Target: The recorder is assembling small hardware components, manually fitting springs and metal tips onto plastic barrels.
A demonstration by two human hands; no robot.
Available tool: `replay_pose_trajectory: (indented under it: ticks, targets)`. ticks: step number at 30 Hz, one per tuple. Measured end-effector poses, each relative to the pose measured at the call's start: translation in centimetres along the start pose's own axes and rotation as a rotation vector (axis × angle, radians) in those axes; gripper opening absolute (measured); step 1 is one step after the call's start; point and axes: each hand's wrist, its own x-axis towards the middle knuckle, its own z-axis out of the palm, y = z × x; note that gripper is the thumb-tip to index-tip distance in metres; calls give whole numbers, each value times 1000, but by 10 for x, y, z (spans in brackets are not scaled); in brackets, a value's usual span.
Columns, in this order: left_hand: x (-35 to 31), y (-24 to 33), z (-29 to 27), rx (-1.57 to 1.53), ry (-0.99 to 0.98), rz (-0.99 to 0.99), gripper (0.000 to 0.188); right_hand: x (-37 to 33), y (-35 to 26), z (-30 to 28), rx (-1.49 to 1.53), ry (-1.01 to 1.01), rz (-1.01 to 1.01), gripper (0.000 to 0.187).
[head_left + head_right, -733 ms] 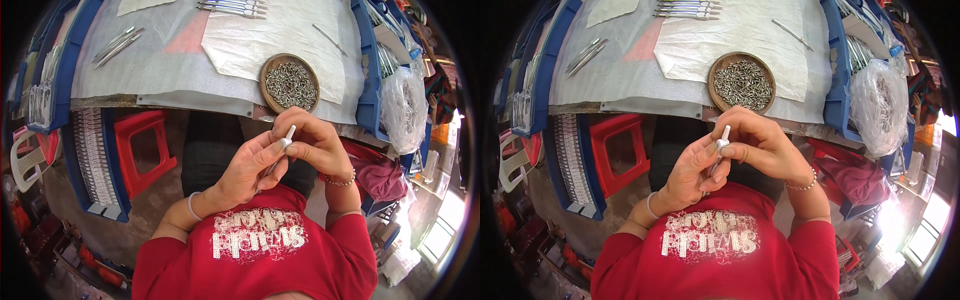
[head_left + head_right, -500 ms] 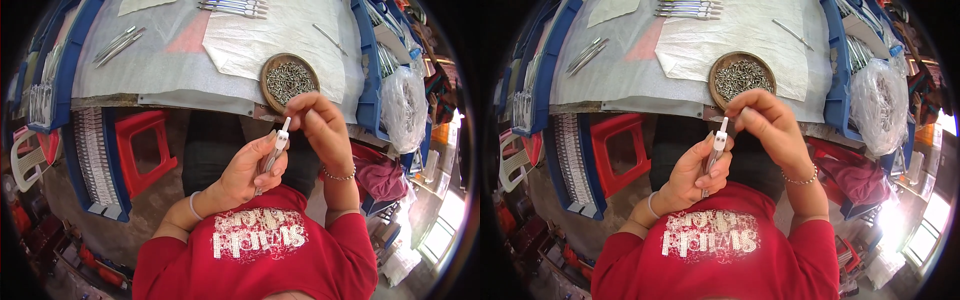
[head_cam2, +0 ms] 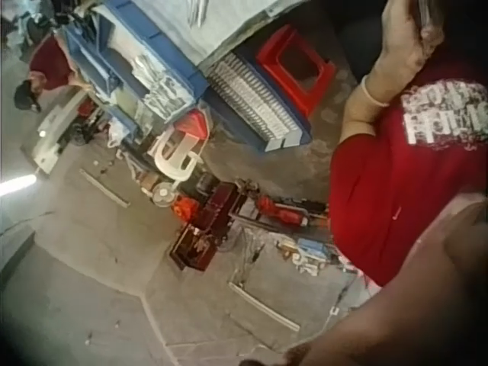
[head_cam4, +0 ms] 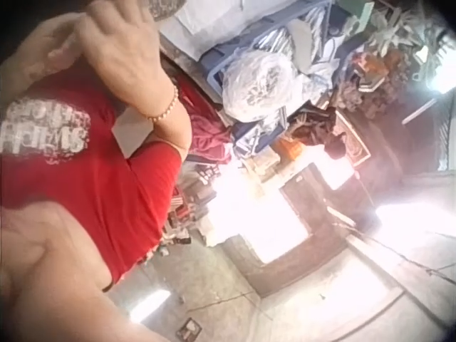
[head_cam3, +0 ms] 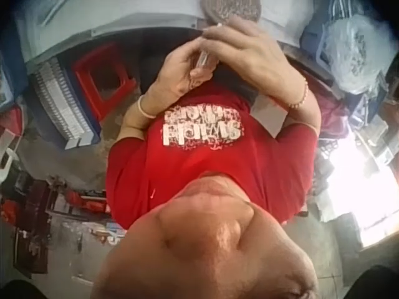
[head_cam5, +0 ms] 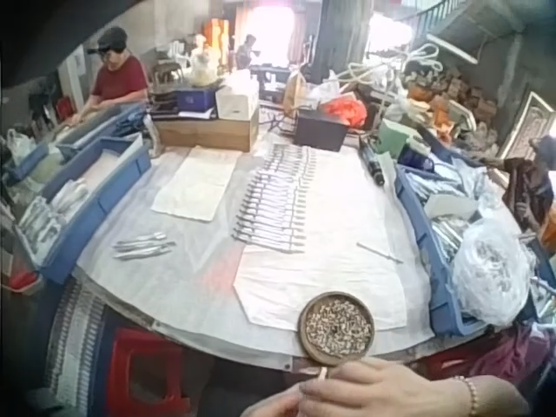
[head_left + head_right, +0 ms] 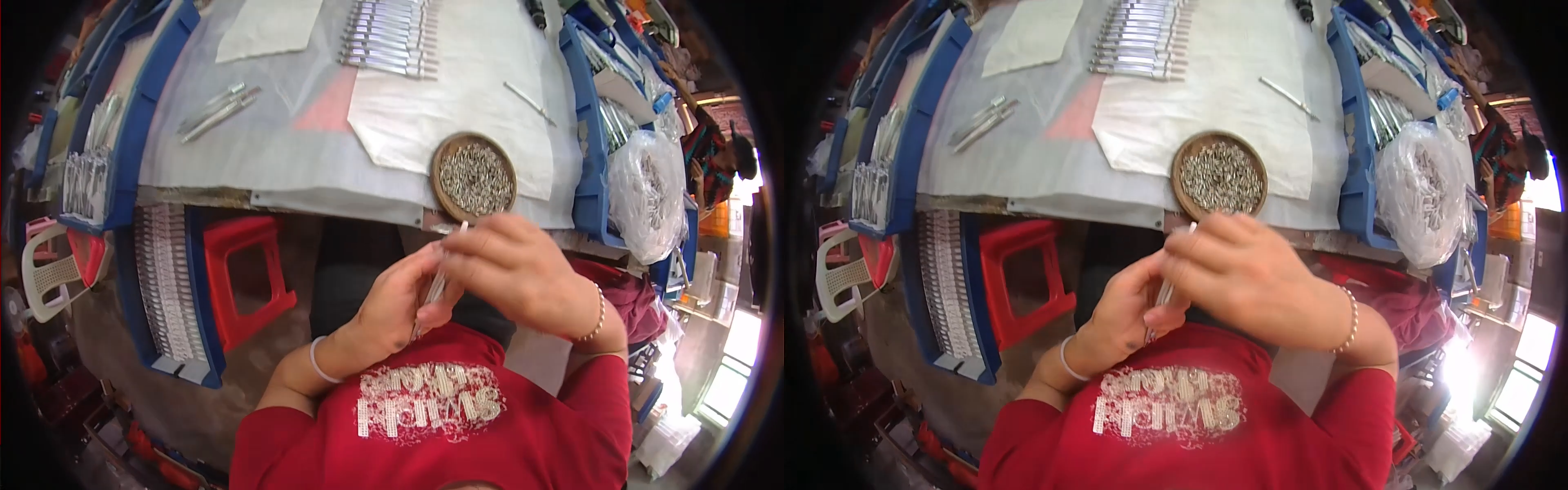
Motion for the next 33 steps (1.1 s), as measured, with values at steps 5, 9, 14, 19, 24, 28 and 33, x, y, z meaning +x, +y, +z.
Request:
replay_pose_trajectory:
  ticks: [5,9,14,19,24,28,33]
  targets:
    - [-8,16,9,130,-9,-54,26,21,-12,-13,-177,-179,-288,14]
    - [-20,40,27,179,82,-121,27,40,-11,-16,-202,-250,-375,16]
    - [-27,83,15,193,-71,94,43,74,29,-37,-79,-213,-272,16]
    - [-46,96,-4,214,34,471,49,99,105,-14,84,-44,114,17]
    - [-57,75,-18,341,87,443,50,117,143,34,-13,-1,208,16]
    - [-63,70,-26,354,28,423,49,126,141,51,-85,13,290,7]
    - [-62,69,-30,375,23,480,47,122,137,43,-140,36,359,7]
